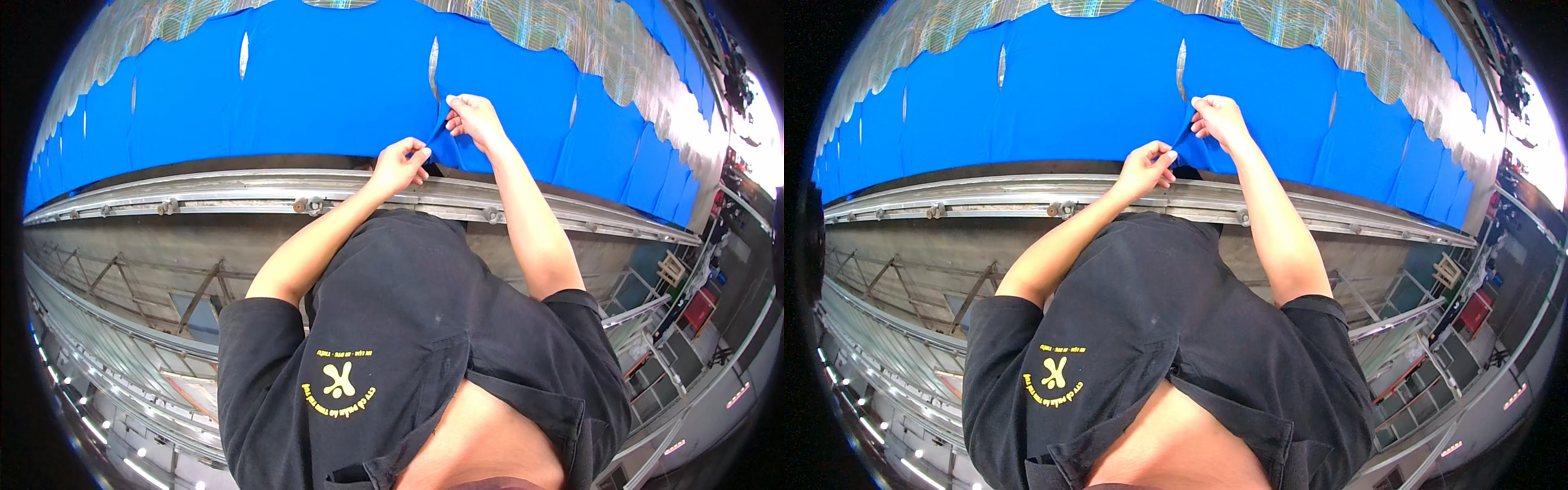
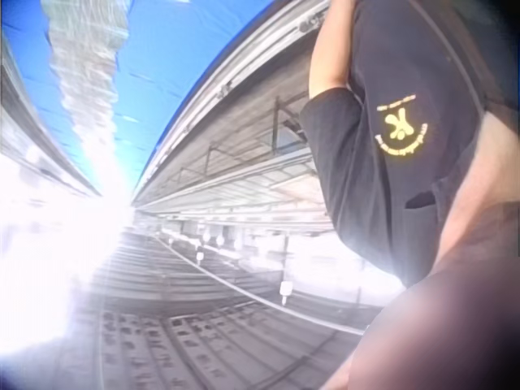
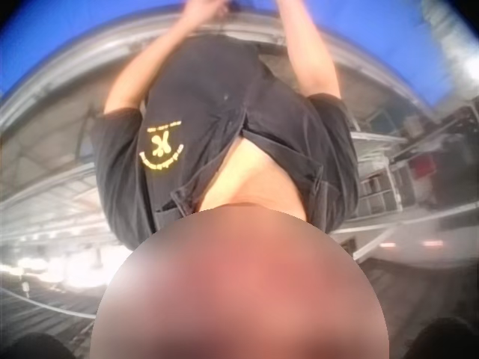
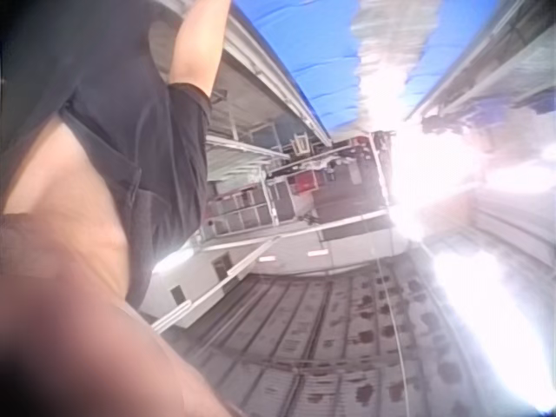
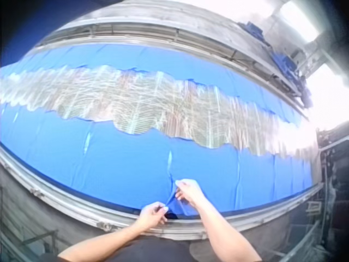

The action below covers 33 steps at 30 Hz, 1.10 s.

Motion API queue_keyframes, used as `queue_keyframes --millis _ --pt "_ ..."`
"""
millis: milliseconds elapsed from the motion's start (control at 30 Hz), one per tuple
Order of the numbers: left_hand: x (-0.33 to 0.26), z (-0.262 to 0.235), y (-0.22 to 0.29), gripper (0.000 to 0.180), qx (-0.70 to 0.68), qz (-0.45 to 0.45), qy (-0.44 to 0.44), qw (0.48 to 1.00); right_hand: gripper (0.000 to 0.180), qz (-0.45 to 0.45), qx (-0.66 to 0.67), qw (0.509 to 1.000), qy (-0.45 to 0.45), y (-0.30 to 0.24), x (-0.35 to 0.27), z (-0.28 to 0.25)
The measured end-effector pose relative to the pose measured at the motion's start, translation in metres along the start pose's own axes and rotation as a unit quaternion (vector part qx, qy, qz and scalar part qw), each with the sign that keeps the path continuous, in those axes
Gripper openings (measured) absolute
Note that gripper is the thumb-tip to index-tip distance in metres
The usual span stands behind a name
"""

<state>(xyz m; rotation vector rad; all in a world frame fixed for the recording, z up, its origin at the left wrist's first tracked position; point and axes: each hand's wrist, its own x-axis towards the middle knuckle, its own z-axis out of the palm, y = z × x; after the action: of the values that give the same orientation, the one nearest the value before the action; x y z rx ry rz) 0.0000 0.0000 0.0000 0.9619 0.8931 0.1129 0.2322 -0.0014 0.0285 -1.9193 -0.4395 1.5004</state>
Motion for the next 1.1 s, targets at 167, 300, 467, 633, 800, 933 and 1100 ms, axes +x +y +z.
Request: queue_keyframes --millis 167,300,467,633,800,933,1100 --pt "-0.002 -0.001 -0.012 0.019 -0.159 -0.055 0.035 0.985 0.032 -0.007 0.018 0.999 -0.028 0.004 -0.002 0.010" --pt "0.001 -0.008 -0.019 0.029 -0.097 -0.043 0.051 0.993 0.032 -0.093 -0.056 0.991 0.076 0.005 -0.005 0.007" --pt "0.000 -0.002 0.015 0.039 0.050 -0.037 0.091 0.994 0.038 -0.310 -0.304 0.836 0.336 0.056 -0.022 -0.033" --pt "0.016 -0.003 0.009 0.033 0.089 -0.009 0.110 0.990 0.078 -0.282 -0.504 0.776 0.255 0.132 -0.045 -0.043" --pt "0.012 0.004 0.000 0.033 0.038 -0.004 0.110 0.993 0.081 -0.293 -0.524 0.757 0.257 0.138 -0.045 -0.022" --pt "0.015 0.010 -0.005 0.032 0.069 0.010 0.166 0.984 0.081 -0.372 -0.554 0.740 0.087 0.097 -0.054 0.021" --pt "0.014 0.030 0.011 0.027 0.180 -0.009 0.242 0.954 0.084 -0.417 -0.478 0.770 0.070 0.105 -0.033 -0.029"
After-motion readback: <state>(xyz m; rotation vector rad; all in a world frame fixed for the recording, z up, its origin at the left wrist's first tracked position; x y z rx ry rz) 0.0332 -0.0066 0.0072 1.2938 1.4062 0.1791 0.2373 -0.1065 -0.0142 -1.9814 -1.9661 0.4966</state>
